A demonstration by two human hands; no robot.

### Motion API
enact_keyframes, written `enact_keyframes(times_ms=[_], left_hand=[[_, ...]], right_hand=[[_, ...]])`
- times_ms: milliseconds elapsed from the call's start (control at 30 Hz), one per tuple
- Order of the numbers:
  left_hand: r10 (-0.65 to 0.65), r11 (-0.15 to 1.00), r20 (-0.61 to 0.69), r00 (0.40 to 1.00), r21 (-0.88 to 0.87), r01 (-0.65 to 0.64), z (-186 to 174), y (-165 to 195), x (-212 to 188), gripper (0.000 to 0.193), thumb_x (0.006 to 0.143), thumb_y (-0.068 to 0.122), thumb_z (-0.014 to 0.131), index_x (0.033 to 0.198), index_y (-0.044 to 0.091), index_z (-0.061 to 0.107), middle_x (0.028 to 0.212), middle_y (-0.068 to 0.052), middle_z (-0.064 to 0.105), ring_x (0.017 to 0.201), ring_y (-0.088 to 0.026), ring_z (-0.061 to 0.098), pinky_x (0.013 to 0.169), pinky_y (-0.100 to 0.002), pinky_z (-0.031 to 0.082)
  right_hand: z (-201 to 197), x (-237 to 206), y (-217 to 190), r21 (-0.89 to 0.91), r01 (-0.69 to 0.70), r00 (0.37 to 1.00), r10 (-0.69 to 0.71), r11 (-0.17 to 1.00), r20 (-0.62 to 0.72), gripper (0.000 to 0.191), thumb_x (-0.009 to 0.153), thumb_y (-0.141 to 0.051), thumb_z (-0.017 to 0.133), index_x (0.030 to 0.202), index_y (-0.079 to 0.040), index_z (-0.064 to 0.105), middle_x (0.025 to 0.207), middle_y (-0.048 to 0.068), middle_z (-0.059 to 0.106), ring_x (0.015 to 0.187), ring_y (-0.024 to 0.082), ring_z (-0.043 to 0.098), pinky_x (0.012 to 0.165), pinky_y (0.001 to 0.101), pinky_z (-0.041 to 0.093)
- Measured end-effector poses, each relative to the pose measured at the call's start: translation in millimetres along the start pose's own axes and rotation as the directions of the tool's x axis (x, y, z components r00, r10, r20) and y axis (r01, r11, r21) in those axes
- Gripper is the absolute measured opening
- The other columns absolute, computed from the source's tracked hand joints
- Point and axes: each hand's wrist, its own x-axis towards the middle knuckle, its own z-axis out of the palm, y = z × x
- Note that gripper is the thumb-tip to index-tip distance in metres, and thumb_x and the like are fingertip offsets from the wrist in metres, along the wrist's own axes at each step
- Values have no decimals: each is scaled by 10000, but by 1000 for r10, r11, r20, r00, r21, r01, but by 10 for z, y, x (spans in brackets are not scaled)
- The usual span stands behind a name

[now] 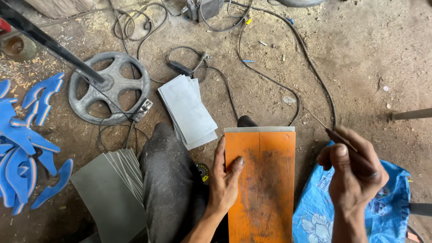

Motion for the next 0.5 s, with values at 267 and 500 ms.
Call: enact_keyframes(times_ms=[267,500], left_hand=[[23,996,15,1000,85,-24,30,-16,22,748,968,387,609,1611,185,286,1407,-214,642,976,-265,769,803,-409,693],[112,993,24,993,31,-113,27,-10,25,712,998,324,601,1610,162,277,1497,-244,545,1150,-301,722,906,-448,661]], right_hand=[[334,376,-331,-373,68,954,49,925,294,139,945,-135,764,1036,-29,772,843,51,761,706,74,709,593,222,533],[421,377,-238,-387,-26,947,146,922,285,110,940,-114,763,988,-16,753,775,42,747,679,58,658,604,210,519]])
